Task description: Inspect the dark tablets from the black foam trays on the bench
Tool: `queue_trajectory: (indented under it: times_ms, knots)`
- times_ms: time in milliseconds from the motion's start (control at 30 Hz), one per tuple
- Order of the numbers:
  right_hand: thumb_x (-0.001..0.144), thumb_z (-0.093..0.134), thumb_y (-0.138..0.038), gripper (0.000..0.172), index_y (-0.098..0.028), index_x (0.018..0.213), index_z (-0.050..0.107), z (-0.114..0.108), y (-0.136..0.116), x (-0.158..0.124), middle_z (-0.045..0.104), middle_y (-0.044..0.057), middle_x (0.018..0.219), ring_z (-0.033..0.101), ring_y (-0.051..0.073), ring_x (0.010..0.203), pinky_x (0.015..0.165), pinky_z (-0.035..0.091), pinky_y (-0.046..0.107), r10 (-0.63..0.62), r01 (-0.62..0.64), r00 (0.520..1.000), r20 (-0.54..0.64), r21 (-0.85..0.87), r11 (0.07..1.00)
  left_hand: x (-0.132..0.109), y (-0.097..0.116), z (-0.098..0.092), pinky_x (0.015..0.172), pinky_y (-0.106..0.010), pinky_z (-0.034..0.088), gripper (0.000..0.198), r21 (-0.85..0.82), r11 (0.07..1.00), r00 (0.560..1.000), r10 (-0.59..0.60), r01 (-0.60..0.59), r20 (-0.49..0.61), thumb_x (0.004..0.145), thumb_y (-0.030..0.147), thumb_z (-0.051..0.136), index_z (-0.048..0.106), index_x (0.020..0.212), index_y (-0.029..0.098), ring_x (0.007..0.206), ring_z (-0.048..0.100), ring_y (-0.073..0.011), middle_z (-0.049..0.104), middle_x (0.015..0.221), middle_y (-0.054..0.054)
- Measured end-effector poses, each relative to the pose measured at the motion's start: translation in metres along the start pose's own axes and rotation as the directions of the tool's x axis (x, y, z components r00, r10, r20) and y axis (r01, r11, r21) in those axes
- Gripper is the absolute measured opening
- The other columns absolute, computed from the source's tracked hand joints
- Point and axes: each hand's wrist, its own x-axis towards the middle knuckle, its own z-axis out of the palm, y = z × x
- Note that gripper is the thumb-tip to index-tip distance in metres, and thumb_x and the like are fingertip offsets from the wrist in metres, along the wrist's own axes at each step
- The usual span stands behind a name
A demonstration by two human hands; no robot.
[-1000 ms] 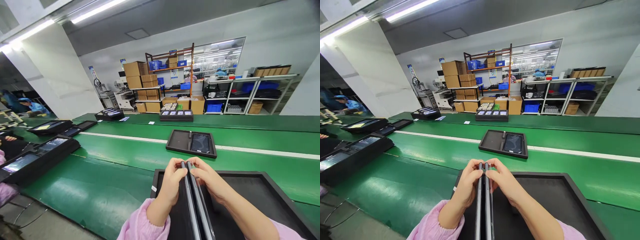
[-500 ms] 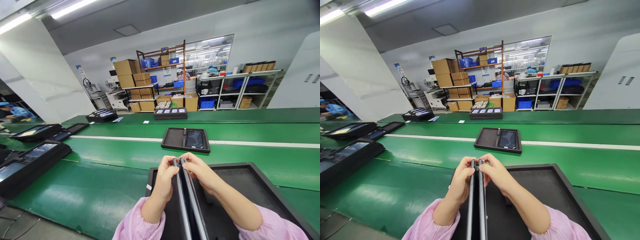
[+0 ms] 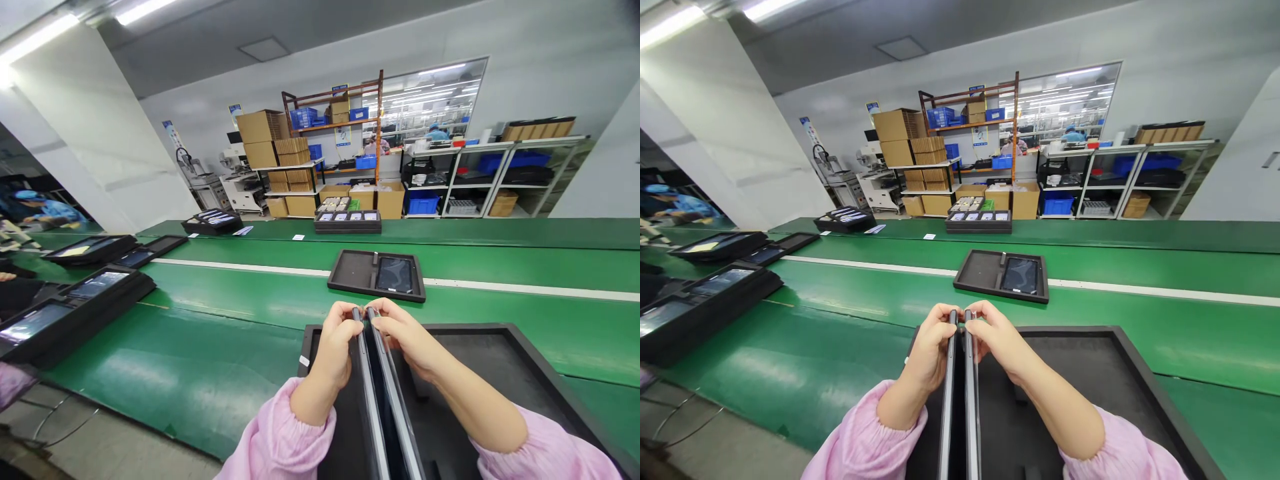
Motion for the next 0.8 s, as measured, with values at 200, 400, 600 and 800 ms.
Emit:
queue_trajectory:
  times_ms: [200,400,600,800]
  knots:
    - [0.062,0.054,-0.029,0.023,-0.020,0.083,0.047,-0.001,-0.002,0.000,0.052,-0.006,0.062,0.049,0.010,0.049,0.045,0.040,0.023,0.010,-0.010,1.000,-0.017,0.005,1.000,0.000,0.001,0.001,0.058,-0.026,0.039,0.019,0.014,1.000,1.000,0.007,-0.007,0.013,0.054,0.021,0.057,0.054,0.072,0.019,0.059,0.049,-0.0119,0.054,0.069,0.003]
    - [0.063,0.058,-0.026,0.036,-0.020,0.097,0.048,-0.008,-0.004,-0.006,0.056,-0.005,0.070,0.054,0.012,0.057,0.053,0.045,0.025,0.005,-0.006,0.991,0.137,0.009,1.000,-0.004,0.001,-0.003,0.065,-0.028,0.040,0.031,0.014,1.000,0.995,-0.011,0.010,0.100,0.054,0.020,0.060,0.055,0.085,0.019,0.070,0.051,-0.0146,0.056,0.079,0.001]
    - [0.065,0.060,-0.027,0.033,-0.021,0.094,0.047,-0.012,-0.004,-0.006,0.055,-0.004,0.066,0.055,0.013,0.061,0.057,0.046,0.027,-0.018,0.021,0.988,0.153,-0.023,1.000,-0.007,0.002,-0.002,0.074,-0.029,0.040,0.035,0.030,0.999,0.994,0.009,-0.013,0.111,0.053,0.016,0.057,0.054,0.087,0.019,0.083,0.052,-0.0181,0.057,0.085,-0.001]
    - [0.064,0.063,-0.028,0.037,-0.020,0.096,0.047,-0.015,-0.007,-0.009,0.056,-0.003,0.073,0.054,0.013,0.064,0.056,0.045,0.026,-0.007,0.012,0.990,0.141,-0.037,0.999,-0.005,0.000,-0.002,0.080,-0.031,0.039,0.036,0.064,0.997,0.992,0.034,-0.042,0.121,0.053,0.017,0.058,0.054,0.089,0.019,0.089,0.051,-0.0197,0.057,0.088,-0.001]
